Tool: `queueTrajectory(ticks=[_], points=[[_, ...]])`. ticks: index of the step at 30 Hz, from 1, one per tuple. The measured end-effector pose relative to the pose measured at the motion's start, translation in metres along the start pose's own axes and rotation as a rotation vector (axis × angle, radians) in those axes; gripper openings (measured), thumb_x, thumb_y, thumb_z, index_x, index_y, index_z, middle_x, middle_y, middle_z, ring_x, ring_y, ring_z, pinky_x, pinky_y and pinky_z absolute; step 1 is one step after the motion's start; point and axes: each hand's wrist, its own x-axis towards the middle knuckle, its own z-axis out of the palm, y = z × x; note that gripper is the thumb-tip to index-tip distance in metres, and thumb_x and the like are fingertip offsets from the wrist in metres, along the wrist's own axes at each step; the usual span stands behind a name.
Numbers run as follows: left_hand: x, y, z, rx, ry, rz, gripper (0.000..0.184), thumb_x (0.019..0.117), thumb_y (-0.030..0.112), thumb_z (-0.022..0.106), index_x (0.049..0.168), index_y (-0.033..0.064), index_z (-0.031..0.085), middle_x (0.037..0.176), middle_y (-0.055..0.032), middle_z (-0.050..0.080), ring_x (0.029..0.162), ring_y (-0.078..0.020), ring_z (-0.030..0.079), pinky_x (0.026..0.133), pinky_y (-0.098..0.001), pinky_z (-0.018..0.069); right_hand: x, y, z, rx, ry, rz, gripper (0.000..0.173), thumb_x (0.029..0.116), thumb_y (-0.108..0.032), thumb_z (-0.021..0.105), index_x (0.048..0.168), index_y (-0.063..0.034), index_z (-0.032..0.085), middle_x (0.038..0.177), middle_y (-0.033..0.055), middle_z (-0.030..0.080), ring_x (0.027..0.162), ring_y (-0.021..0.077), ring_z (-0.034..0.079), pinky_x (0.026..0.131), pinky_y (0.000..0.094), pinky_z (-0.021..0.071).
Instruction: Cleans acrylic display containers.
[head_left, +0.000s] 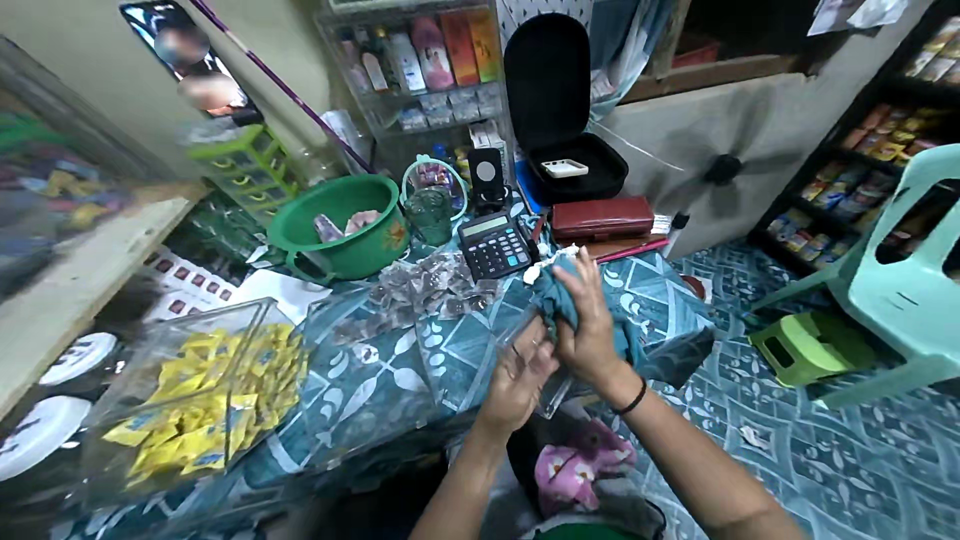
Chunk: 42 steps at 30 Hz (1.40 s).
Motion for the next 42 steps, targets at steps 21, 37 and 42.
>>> queueTrajectory(ticks=[21,37,42], points=[[0.039,-0.006,-0.005,-0.059,0.291,0.055,0.084,0.0961,0.065,0.048,0.154,0.0067,0.032,0.152,-0.0061,0.047,0.129,-0.0187,0.057,0.103,-0.0408,0.0511,-0.004,0.010,0.017,-0.230,-0.141,0.237,0.057,0.0962,-0.016,0.057,0.149,0.0030,0.048,0.150,0.0288,0.049,0.140,0.0467,0.046,0.115,0.0580,0.0398],[0.039,-0.006,-0.001,-0.012,0.257,-0.086,0.098,0.0939,0.077,0.030,0.156,0.0015,0.023,0.151,-0.0125,0.046,0.123,-0.0174,0.059,0.096,-0.0364,0.0539,0.045,0.026,0.021,-0.195,-0.280,0.079,0.051,0.0966,-0.027,0.051,0.145,-0.0129,0.058,0.147,0.0189,0.056,0.140,0.0432,0.047,0.115,0.0700,0.0288],[0.047,-0.002,0.000,-0.125,0.327,0.189,0.082,0.0998,0.068,0.031,0.155,0.0070,0.030,0.153,-0.0108,0.045,0.131,-0.0270,0.056,0.104,-0.0489,0.0502,0.029,0.016,0.013,-0.102,-0.159,0.552,0.045,0.1067,-0.026,0.043,0.139,0.0021,0.057,0.128,0.0238,0.066,0.115,0.0379,0.066,0.097,0.0562,0.0523]])
